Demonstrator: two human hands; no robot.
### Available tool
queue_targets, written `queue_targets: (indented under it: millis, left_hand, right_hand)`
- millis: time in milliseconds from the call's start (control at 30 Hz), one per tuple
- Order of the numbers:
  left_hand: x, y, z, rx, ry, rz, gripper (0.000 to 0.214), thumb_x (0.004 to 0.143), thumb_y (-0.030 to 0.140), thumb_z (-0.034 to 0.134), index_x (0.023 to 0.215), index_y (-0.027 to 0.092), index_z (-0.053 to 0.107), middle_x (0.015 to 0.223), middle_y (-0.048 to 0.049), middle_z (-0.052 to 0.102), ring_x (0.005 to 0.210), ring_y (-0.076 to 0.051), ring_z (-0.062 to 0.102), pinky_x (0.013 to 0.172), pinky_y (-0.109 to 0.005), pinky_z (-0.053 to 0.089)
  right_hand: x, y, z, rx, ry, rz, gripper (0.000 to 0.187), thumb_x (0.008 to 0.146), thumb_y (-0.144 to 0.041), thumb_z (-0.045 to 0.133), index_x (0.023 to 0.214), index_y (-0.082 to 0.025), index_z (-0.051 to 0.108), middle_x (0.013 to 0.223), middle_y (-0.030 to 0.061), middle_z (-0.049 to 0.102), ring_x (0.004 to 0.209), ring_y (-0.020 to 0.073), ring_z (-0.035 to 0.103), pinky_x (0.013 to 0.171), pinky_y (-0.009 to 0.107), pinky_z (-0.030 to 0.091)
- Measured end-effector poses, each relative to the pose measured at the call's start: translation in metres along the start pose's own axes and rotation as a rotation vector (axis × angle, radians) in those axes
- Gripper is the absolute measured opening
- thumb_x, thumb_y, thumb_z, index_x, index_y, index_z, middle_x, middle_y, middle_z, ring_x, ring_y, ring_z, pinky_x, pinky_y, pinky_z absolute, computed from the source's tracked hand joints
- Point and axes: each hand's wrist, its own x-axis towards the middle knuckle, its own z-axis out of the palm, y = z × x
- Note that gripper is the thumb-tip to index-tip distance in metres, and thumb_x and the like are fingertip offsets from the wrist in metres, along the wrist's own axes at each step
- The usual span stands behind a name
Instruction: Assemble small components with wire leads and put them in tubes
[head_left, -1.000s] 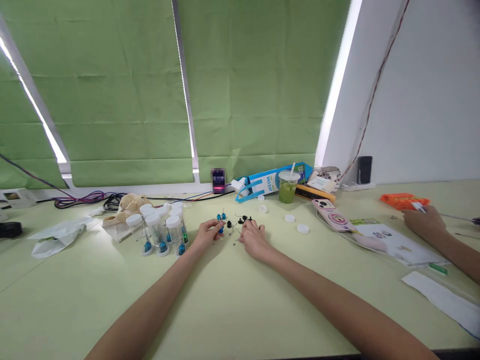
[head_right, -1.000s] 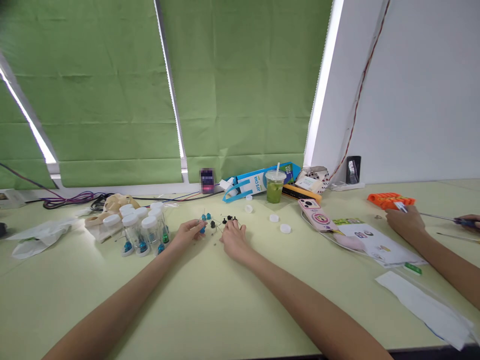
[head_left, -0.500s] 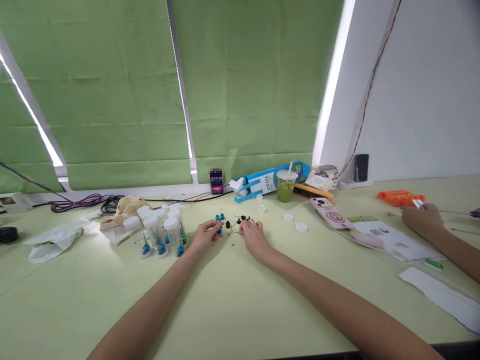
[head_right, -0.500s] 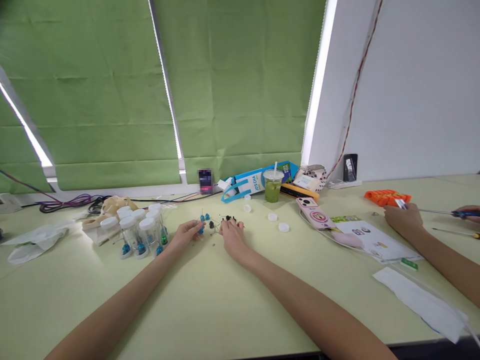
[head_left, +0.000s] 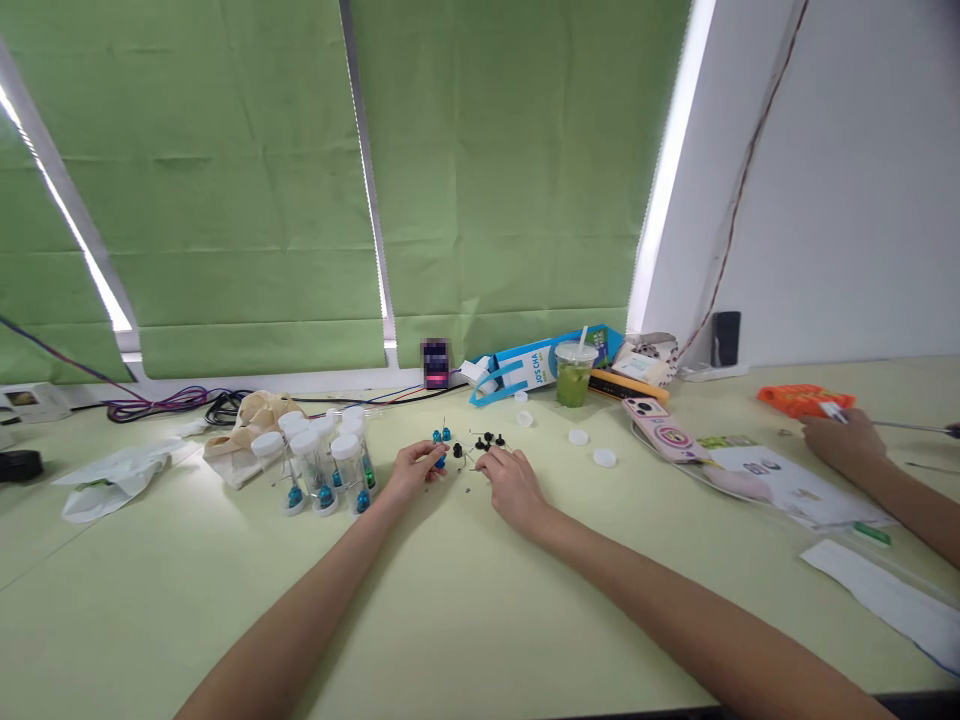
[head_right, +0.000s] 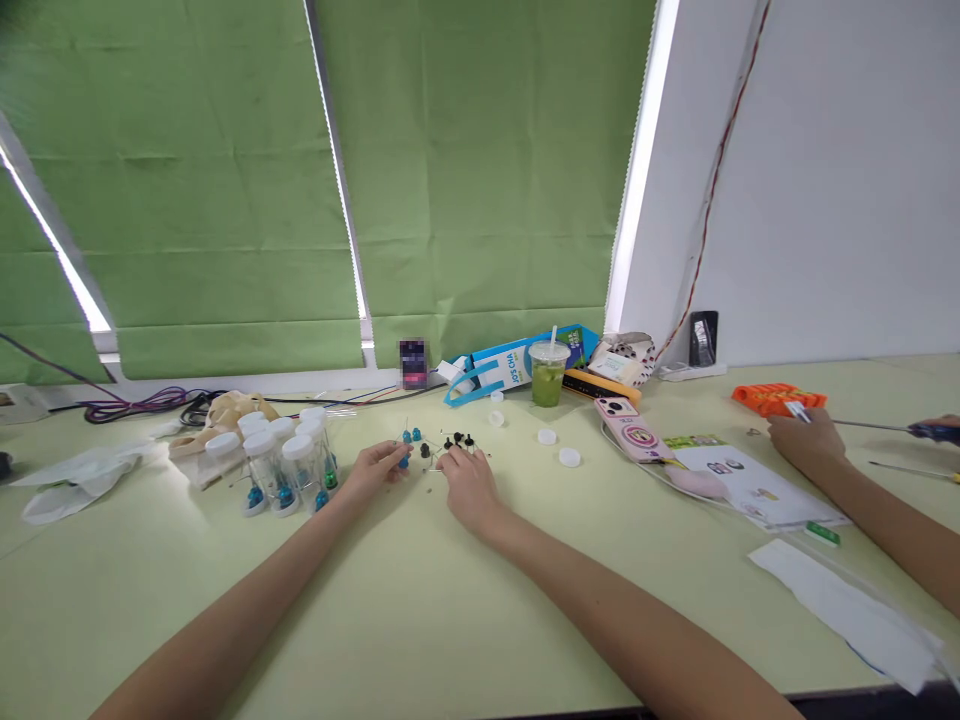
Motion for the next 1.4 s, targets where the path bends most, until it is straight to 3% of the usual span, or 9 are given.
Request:
queue_targets:
  millis: [133,333,600,1033,1400]
  left_hand:
    - [0.0,0.0,0.0,-0.02,0.014,-0.01,0.037,0.057,0.045,0.07,0.072,0.012,0.067,0.064,-0.0028,0.063,0.049,-0.011,0.057,0.044,-0.019,0.038]
    - [0.0,0.0,-0.001,-0.06,0.055,-0.034,0.036,0.056,0.044,0.071,0.075,0.014,0.068,0.067,-0.0026,0.064,0.049,-0.01,0.058,0.045,-0.02,0.039]
    - [0.003,-0.003,-0.005,-0.101,0.084,-0.071,0.039,0.057,0.046,0.07,0.08,0.015,0.068,0.065,-0.0017,0.062,0.052,-0.011,0.058,0.049,-0.02,0.041]
    - [0.003,-0.003,-0.006,-0.1,0.087,-0.076,0.038,0.059,0.046,0.069,0.081,0.016,0.068,0.07,-0.0033,0.062,0.053,-0.011,0.058,0.05,-0.021,0.041]
    - [0.003,-0.004,-0.006,-0.101,0.085,-0.082,0.038,0.057,0.046,0.07,0.08,0.016,0.068,0.07,-0.0033,0.063,0.053,-0.011,0.057,0.049,-0.021,0.041]
  right_hand:
    - [0.0,0.001,0.001,0.014,0.007,0.049,0.017,0.08,-0.002,0.043,0.082,-0.017,0.05,0.083,0.0039,0.056,0.082,0.0168,0.049,0.068,0.027,0.027]
    - [-0.001,0.002,0.003,0.075,-0.048,0.066,0.02,0.083,-0.001,0.037,0.085,-0.018,0.048,0.087,0.003,0.053,0.074,0.0133,0.05,0.064,0.023,0.031]
    - [-0.003,-0.005,0.002,0.144,-0.104,0.102,0.023,0.081,-0.001,0.039,0.095,-0.018,0.047,0.096,0.005,0.051,0.081,0.0141,0.052,0.07,0.023,0.036]
    - [-0.003,0.0,-0.003,0.211,-0.298,0.048,0.027,0.079,-0.005,0.047,0.101,-0.015,0.059,0.092,0.0086,0.057,0.089,0.0184,0.053,0.073,0.024,0.035]
    - [-0.005,-0.002,-0.008,0.222,-0.357,0.008,0.024,0.078,-0.005,0.047,0.095,-0.015,0.061,0.083,0.0066,0.054,0.081,0.0176,0.05,0.067,0.022,0.032]
